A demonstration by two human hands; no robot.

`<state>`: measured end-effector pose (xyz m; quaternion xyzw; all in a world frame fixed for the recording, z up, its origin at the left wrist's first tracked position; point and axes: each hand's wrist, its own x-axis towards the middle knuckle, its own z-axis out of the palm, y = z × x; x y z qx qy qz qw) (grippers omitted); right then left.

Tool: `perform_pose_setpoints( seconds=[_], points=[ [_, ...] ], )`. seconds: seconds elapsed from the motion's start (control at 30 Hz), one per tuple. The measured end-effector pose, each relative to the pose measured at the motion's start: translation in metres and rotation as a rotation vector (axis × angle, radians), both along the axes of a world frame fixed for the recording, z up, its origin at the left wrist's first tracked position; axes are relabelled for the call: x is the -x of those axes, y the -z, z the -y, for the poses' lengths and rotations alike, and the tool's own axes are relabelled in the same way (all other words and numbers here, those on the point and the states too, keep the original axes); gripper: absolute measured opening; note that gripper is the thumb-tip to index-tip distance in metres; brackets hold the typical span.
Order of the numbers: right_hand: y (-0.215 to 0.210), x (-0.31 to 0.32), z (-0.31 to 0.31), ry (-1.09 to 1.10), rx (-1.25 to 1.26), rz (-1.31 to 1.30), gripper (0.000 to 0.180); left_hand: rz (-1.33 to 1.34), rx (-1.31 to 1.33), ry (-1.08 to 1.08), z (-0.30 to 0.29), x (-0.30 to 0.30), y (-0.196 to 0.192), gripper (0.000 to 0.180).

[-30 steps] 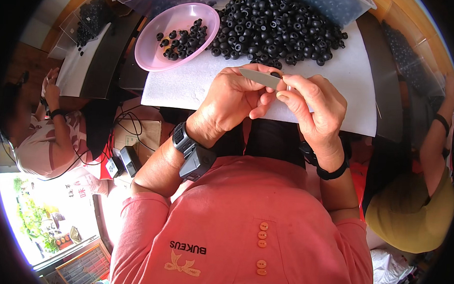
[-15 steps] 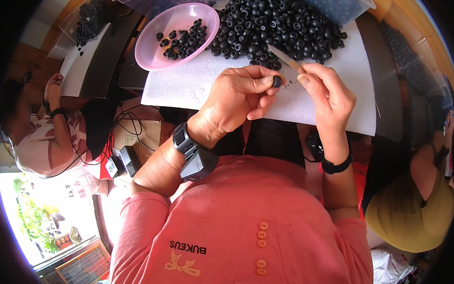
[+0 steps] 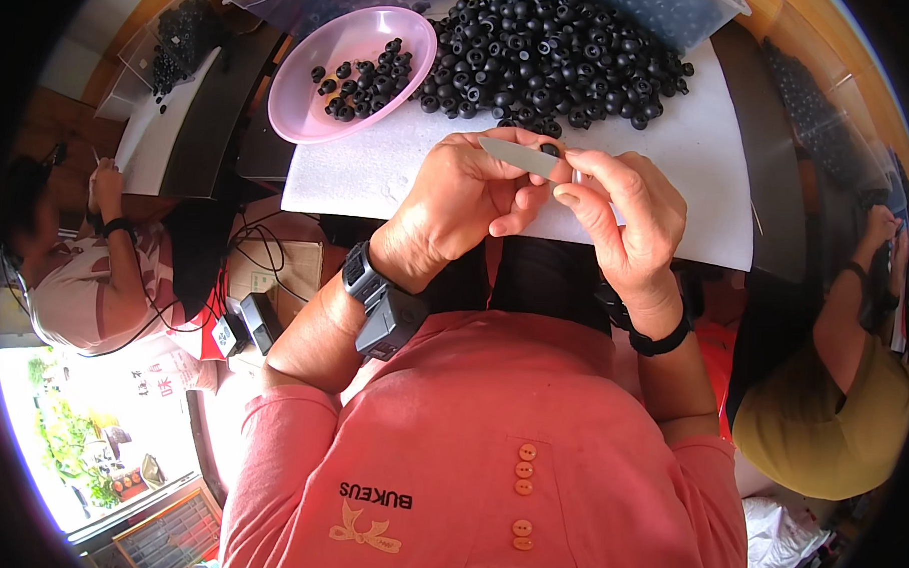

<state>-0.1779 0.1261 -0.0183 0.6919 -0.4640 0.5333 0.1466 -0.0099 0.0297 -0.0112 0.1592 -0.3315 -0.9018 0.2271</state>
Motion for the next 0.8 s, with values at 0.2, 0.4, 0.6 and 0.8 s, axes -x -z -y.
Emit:
perform_pose_setpoints(
  seconds=[0.2,0.4,0.6,0.8],
  points=[
    [0.000,0.001,0.000,0.000,-0.038,-0.004,0.021,-0.002,0.020,0.003,0.000,0.000,0.002,0.021],
    [0.001,-0.001,0.002,-0.002,-0.126,0.066,0.020,0.029,0.078,0.007,0.002,0.000,0.005,0.024],
    [0.004,0.001,0.001,-0.064,-0.220,0.292,0.018,0.147,0.089,-0.054,-0.002,-0.006,-0.008,0.020],
    [-0.010,0.020,-0.015,-0.055,-0.279,0.797,0.020,0.478,0.916,-0.614,0.052,-0.056,-0.055,0.021]
  ],
)
